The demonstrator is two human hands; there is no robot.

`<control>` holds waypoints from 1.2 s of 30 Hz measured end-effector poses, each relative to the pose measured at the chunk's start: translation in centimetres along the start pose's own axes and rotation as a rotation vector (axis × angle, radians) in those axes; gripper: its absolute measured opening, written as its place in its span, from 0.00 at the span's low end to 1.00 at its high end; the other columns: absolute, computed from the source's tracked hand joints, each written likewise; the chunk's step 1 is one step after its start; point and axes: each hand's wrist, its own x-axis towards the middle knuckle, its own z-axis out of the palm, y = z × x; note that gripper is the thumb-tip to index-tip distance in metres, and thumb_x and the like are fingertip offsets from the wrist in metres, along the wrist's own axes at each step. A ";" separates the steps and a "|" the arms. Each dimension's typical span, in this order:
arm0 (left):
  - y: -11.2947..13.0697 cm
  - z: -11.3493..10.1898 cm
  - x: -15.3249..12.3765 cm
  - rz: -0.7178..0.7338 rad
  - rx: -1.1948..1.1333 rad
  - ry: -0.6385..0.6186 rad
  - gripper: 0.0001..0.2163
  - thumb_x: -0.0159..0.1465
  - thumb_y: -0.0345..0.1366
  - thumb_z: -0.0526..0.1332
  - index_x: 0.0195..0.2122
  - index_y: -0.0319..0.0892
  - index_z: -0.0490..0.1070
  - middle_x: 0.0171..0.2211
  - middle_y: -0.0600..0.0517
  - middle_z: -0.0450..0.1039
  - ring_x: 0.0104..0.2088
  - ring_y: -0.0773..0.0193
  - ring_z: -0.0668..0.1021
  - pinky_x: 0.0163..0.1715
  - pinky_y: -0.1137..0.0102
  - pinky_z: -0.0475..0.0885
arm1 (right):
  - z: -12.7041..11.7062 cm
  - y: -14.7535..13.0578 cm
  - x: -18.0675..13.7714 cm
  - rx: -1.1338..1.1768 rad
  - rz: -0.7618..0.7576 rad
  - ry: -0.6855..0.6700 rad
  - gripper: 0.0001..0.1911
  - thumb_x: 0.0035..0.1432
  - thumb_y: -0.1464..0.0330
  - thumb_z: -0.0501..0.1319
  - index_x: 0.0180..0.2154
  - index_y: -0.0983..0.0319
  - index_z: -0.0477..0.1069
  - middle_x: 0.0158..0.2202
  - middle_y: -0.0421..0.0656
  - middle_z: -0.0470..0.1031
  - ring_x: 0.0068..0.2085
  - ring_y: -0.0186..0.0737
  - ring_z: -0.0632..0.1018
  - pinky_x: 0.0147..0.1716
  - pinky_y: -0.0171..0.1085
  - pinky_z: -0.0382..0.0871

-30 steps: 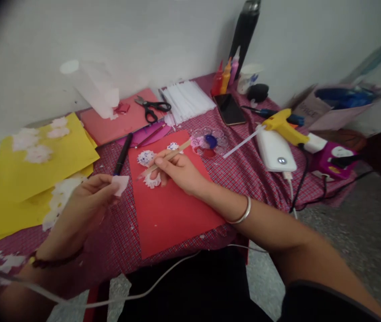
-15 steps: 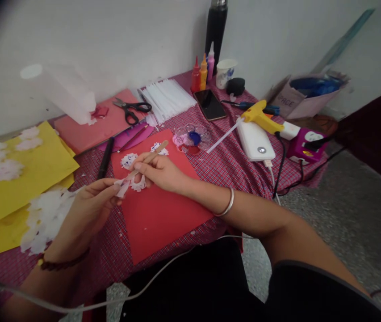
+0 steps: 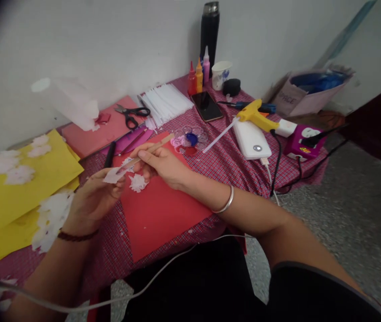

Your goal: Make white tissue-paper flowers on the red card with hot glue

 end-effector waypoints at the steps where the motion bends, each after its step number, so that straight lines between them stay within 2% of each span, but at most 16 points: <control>1: -0.3 0.2 -0.1 0.034 0.010 0.022 0.10 0.46 0.30 0.74 0.31 0.41 0.82 0.27 0.53 0.81 0.25 0.71 0.78 0.27 0.80 0.77 | 0.0 0.0 0.0 0.023 0.008 0.000 0.15 0.61 0.56 0.65 0.38 0.61 0.69 0.26 0.33 0.77 0.18 0.26 0.72 0.19 0.28 0.71; 6: -1.2 1.4 -0.6 0.234 0.133 0.123 0.06 0.50 0.34 0.75 0.28 0.44 0.80 0.25 0.54 0.78 0.26 0.71 0.77 0.26 0.78 0.74 | 0.3 0.0 0.1 0.039 0.029 0.035 0.11 0.64 0.60 0.63 0.37 0.62 0.70 0.26 0.34 0.79 0.17 0.25 0.72 0.18 0.26 0.68; 8: -1.2 1.6 -1.0 0.351 0.292 0.154 0.04 0.54 0.34 0.73 0.29 0.45 0.81 0.26 0.55 0.78 0.26 0.70 0.77 0.29 0.76 0.74 | 0.3 0.0 0.1 0.005 0.022 0.064 0.11 0.64 0.61 0.63 0.36 0.63 0.72 0.26 0.35 0.80 0.16 0.25 0.72 0.16 0.26 0.65; 10: -1.2 1.5 -1.5 0.473 0.557 0.170 0.01 0.58 0.33 0.70 0.32 0.45 0.81 0.28 0.54 0.79 0.28 0.69 0.77 0.31 0.73 0.74 | 0.4 0.0 0.1 -0.046 0.013 0.096 0.13 0.64 0.60 0.64 0.34 0.65 0.73 0.25 0.37 0.80 0.16 0.25 0.72 0.16 0.26 0.65; 13: -1.4 1.2 -1.8 0.694 0.929 0.141 0.03 0.61 0.31 0.68 0.34 0.45 0.82 0.31 0.54 0.80 0.31 0.66 0.79 0.35 0.70 0.75 | 0.4 0.2 0.1 -0.121 0.014 0.137 0.17 0.64 0.58 0.64 0.30 0.66 0.74 0.21 0.37 0.77 0.17 0.25 0.71 0.17 0.26 0.65; 15: -1.7 1.1 -1.9 0.851 1.052 0.081 0.06 0.60 0.29 0.68 0.36 0.46 0.81 0.32 0.53 0.81 0.33 0.64 0.80 0.37 0.68 0.76 | 0.4 0.3 0.1 -0.143 0.023 0.157 0.18 0.64 0.59 0.64 0.28 0.66 0.74 0.19 0.37 0.75 0.17 0.26 0.71 0.17 0.26 0.64; 17: -1.9 1.1 -1.8 0.920 1.081 0.038 0.08 0.58 0.27 0.69 0.36 0.47 0.81 0.33 0.53 0.81 0.33 0.64 0.81 0.36 0.68 0.76 | 0.6 0.2 0.0 -0.135 0.038 0.160 0.16 0.65 0.61 0.63 0.29 0.66 0.74 0.18 0.35 0.72 0.17 0.25 0.70 0.17 0.25 0.63; 19: -1.9 1.2 -1.6 0.833 0.984 0.053 0.07 0.58 0.27 0.69 0.34 0.47 0.81 0.31 0.54 0.80 0.32 0.65 0.80 0.34 0.70 0.75 | 0.8 -0.1 0.0 -0.101 0.050 0.126 0.12 0.67 0.65 0.61 0.32 0.66 0.74 0.18 0.33 0.71 0.18 0.24 0.69 0.17 0.24 0.63; 23: -1.5 1.2 -1.3 0.404 0.489 0.097 0.03 0.56 0.31 0.71 0.28 0.45 0.79 0.26 0.55 0.77 0.25 0.71 0.74 0.26 0.75 0.70 | 1.1 -0.7 0.0 -0.052 0.062 0.014 0.02 0.64 0.73 0.62 0.36 0.64 0.72 0.22 0.32 0.74 0.19 0.25 0.70 0.18 0.24 0.64; 26: -1.6 1.0 -1.0 0.187 0.296 0.054 0.04 0.53 0.34 0.72 0.26 0.44 0.79 0.23 0.55 0.76 0.23 0.71 0.74 0.23 0.77 0.69 | 1.1 -0.8 0.1 -0.139 0.067 0.006 0.07 0.64 0.72 0.63 0.32 0.63 0.68 0.22 0.33 0.75 0.18 0.25 0.70 0.17 0.25 0.64; 28: -1.8 0.8 -1.0 0.141 0.320 0.048 0.04 0.53 0.36 0.72 0.27 0.44 0.79 0.24 0.53 0.77 0.24 0.69 0.75 0.25 0.75 0.70 | 1.0 -0.7 0.1 -0.236 0.068 0.048 0.12 0.65 0.70 0.63 0.28 0.63 0.66 0.20 0.34 0.73 0.17 0.25 0.69 0.17 0.26 0.63; 31: -1.9 0.6 -1.1 0.186 0.510 0.083 0.04 0.57 0.38 0.70 0.29 0.44 0.81 0.25 0.53 0.78 0.26 0.67 0.76 0.29 0.73 0.72 | 0.7 -0.4 0.2 -0.376 0.109 0.073 0.14 0.67 0.70 0.61 0.27 0.63 0.65 0.19 0.34 0.72 0.18 0.26 0.69 0.19 0.27 0.63; 36: -1.7 -0.2 -0.9 0.220 0.761 0.134 0.10 0.62 0.43 0.65 0.29 0.43 0.79 0.29 0.52 0.80 0.29 0.64 0.78 0.34 0.68 0.74 | 0.1 0.6 0.1 -0.616 0.142 -0.054 0.10 0.65 0.73 0.61 0.30 0.63 0.65 0.22 0.35 0.71 0.23 0.29 0.70 0.24 0.29 0.63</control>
